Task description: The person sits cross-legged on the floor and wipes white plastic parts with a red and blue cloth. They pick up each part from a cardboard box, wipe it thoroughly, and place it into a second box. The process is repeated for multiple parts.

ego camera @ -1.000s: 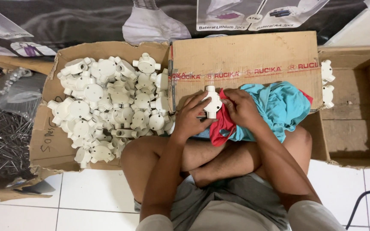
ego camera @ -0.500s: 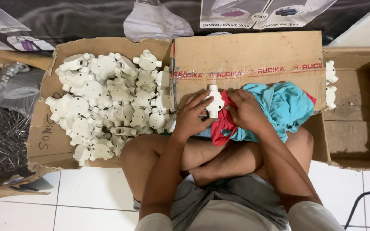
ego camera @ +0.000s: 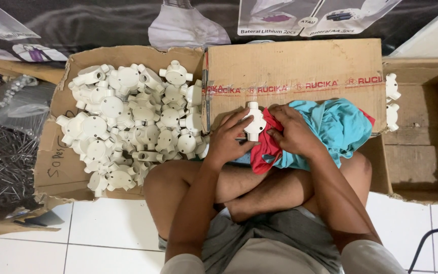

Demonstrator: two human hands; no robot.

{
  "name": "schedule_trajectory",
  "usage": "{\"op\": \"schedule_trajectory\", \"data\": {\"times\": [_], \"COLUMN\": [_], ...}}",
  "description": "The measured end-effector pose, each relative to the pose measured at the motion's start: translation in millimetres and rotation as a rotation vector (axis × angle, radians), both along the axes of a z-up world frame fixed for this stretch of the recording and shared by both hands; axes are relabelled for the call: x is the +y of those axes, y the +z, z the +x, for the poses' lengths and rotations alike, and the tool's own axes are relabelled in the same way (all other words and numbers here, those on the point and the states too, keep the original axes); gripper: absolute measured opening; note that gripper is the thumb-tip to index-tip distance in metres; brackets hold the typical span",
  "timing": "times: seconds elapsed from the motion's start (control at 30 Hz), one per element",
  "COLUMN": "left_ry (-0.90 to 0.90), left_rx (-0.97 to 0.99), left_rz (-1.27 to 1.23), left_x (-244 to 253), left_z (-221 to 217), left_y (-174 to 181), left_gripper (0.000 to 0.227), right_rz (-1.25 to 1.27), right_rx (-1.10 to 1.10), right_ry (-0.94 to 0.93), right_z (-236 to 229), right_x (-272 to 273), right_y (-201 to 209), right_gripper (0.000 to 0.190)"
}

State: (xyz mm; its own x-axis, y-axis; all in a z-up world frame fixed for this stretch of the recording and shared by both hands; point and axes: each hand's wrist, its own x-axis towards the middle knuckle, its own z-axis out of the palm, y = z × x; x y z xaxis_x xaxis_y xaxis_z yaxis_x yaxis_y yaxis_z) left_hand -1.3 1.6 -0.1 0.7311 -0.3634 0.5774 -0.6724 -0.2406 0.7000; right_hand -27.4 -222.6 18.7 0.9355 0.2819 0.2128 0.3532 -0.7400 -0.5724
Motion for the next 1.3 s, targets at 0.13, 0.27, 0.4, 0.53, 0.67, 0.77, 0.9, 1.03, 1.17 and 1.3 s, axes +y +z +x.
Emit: {"op": "schedule_trajectory", "data": {"times": [0.13,0.27,0.4,0.53,0.67,0.77,0.9,1.03,1.17,1.3], "left_ry": [-0.001,0.003,0.000,0.009,-0.001,-0.011,-0.006,-0.015,-0.008,-0.013], "left_rx": [-0.007,-0.014,-0.001,-0.006,-0.009,-0.021,-0.038,-0.031,-0.067,-0.084], "left_rz": [-0.004,0.002,0.011,0.008,-0.003,-0.009,0.017,0.008,0.027,0.039], "left_x": [-1.2,-1.7,-0.2,-0.9,-1.2,-1.4,-0.3,-0.3,-2.1,-1.0], "left_z": [1.4,0.7,0.4,1.0,-0.6,2.5,4.0,1.7,2.8,2.5], "left_y": [-2.1,-2.7,1.1,-2.2,-3.3,-1.0,1.5,-1.6,-1.6,-2.0], "left_gripper": [0.059,0.058,0.059,0.059,0.060,0.060,0.061,0.061,0.060,0.058], "right_rz": [-0.056,-0.075,-0.066,-0.042,-0.031,-0.015,-0.033,-0.041,-0.059,-0.181], "right_rx": [-0.046,-0.052,-0.049,-0.038,-0.042,-0.050,-0.058,-0.070,-0.093,-0.157], "right_ry": [-0.043,-0.068,-0.074,-0.076,-0.072,-0.073,-0.064,-0.067,-0.076,-0.093], "right_z": [0.9,-0.2,0.1,0.0,-1.8,0.5,1.4,-1.5,-0.2,-1.9], "right_x": [0.2,-0.9,-1.2,-0.6,-0.3,0.5,-2.3,-1.3,-2.0,-2.6], "right_y": [-17.2,-20.2,-21.7,-21.3,-20.8,-18.3,-23.9,-21.6,-26.7,-30.3], "right_gripper": [0.051,0.050,0.050,0.050,0.050,0.048,0.048,0.047,0.046,0.048]}}
